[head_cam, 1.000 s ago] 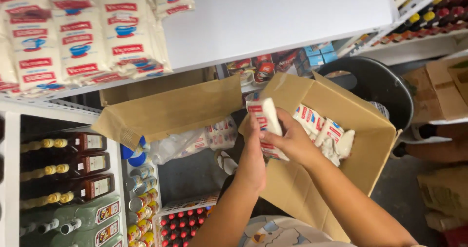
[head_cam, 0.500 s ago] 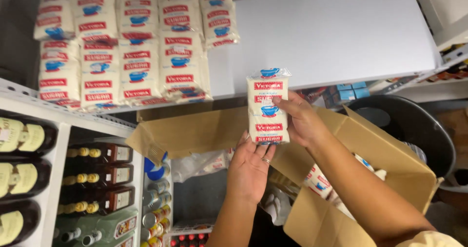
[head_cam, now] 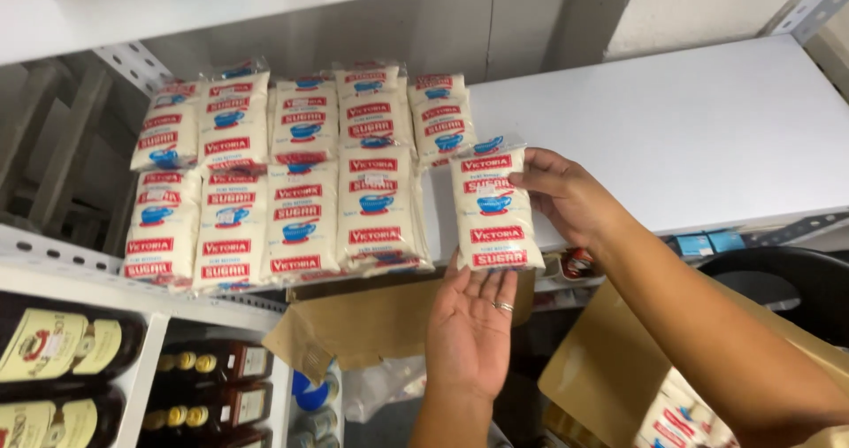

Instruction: Wiping individual bags of sugar with a white cloth and stacking them neatly on grocery store shelves.

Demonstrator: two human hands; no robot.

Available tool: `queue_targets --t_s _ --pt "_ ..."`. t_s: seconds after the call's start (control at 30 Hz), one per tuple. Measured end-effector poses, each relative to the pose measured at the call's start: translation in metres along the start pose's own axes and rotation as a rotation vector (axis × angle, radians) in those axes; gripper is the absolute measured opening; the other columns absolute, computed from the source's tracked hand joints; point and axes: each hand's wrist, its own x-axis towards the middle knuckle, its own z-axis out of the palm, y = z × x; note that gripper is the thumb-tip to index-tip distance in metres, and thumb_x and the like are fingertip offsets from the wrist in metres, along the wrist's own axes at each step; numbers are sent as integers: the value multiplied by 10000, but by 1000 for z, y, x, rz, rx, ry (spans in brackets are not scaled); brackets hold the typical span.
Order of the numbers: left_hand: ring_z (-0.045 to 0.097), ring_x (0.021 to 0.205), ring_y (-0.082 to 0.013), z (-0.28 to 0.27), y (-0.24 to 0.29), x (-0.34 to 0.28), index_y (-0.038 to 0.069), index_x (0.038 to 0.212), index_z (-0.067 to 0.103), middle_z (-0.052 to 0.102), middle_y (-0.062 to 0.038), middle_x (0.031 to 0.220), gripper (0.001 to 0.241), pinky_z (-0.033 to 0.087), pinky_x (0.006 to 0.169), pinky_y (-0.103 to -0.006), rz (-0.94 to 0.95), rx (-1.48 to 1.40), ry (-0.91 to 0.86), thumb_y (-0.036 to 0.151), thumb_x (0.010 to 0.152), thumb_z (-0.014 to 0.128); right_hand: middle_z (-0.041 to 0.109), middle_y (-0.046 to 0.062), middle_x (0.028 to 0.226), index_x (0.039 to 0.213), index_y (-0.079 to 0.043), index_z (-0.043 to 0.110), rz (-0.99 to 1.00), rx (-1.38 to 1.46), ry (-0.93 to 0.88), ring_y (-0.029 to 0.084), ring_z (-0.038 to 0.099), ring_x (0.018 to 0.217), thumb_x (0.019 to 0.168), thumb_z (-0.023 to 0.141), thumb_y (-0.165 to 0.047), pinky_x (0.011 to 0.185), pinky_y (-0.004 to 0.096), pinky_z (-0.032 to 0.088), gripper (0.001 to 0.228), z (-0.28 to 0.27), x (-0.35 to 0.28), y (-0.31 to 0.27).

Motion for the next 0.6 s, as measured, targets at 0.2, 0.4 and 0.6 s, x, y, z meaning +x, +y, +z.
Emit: queue_targets --t_s 0.2,0.4,0.6 --pt "493 1356 -314 5 4 10 -30 1436 465 543 -190 1431 550 352 1180 -496 5 -73 15 237 957 511 732 76 1139 1205 -28 653 -6 -106 -2 185 674 1061 882 678 -43 990 350 513 325 -20 32 9" --pt "343 1461 -421 -1 1 44 -101 1415 399 411 -275 1571 639 282 1176 -581 22 -342 -57 333 954 491 745 75 1134 1195 -32 675 -157 -163 5 169 675 1052 895 670 -44 969 342 509 300 -24 60 -10" --pt "383 1447 -295 22 11 79 -84 1455 414 462 -155 1519 583 299 1198 -487 127 -155 -292 242 978 491 743 99 1138 1273 -8 622 -369 -224 -48 166 693 1040 935 663 -33 982 341 526 342 -12 105 -26"
